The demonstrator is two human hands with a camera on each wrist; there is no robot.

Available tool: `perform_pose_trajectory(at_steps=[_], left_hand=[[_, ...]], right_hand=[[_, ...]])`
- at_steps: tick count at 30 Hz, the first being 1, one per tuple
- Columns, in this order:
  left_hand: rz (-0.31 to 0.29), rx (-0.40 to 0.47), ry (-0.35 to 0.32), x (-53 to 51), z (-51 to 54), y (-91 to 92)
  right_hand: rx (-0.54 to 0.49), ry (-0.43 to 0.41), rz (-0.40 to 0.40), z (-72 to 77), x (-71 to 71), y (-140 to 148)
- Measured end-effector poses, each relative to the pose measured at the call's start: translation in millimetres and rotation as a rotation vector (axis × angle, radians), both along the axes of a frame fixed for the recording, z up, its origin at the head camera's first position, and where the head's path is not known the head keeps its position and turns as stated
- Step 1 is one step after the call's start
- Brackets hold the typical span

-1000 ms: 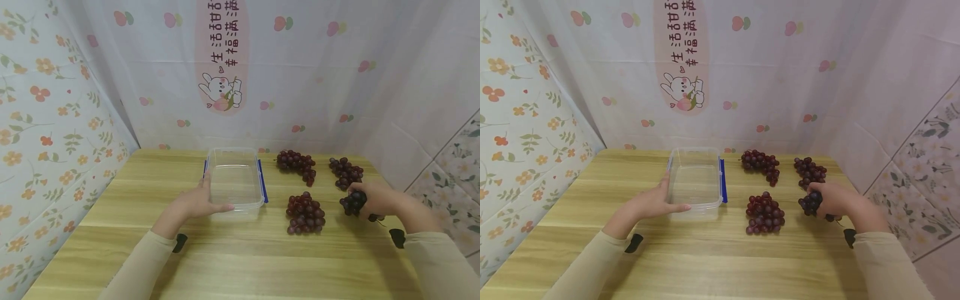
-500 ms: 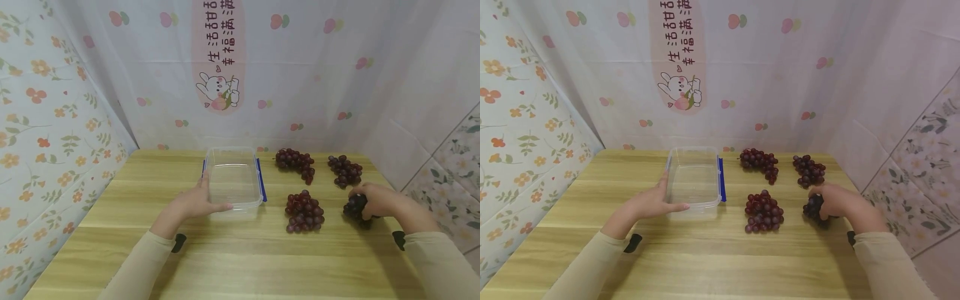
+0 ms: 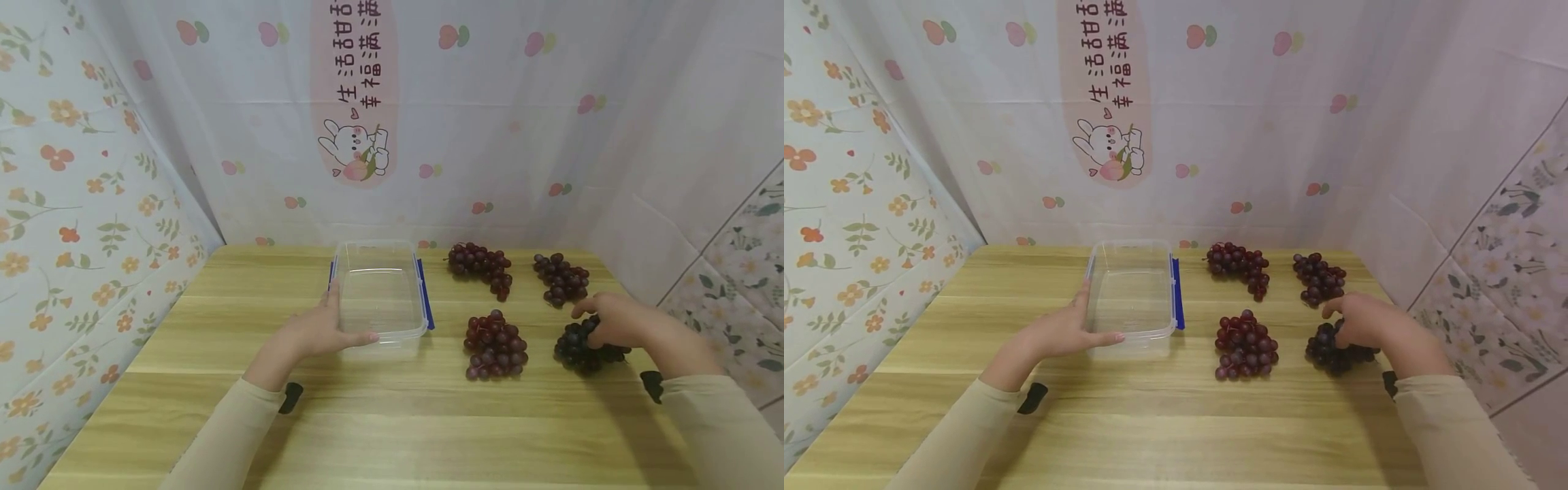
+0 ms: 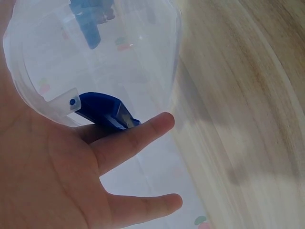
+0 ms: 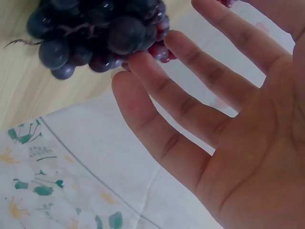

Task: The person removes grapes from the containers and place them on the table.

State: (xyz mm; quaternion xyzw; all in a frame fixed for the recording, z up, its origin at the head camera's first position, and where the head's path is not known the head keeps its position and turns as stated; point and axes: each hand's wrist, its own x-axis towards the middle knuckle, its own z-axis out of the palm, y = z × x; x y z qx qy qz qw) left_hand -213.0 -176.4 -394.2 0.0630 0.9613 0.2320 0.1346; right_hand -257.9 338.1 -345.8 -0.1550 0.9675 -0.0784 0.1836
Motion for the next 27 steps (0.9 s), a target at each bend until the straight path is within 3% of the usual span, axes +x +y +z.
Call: perform_pose_trajectory(at_steps=[12, 17, 22, 27], left_hand=[[-0.024, 0.118, -0.031, -0.1, -2.0, -15.6], [-0.031, 0.089, -0.035, -2.9, 1.8, -21.5], [-0.056, 0.007, -0.038, -8.1, 11.5, -25.6], [-0.087, -0.034, 0.061, -20.4, 31.0, -31.1]], right_hand=[[0.058, 0.025, 0.059, 6.3, -3.8, -25.2], [0.059, 0.055, 0.113, 10.5, -11.3, -36.5], [0.033, 0.131, 0.102, 13.0, -17.0, -55.9], [0.02, 0.226, 0.042, 10.5, -21.7, -81.0]])
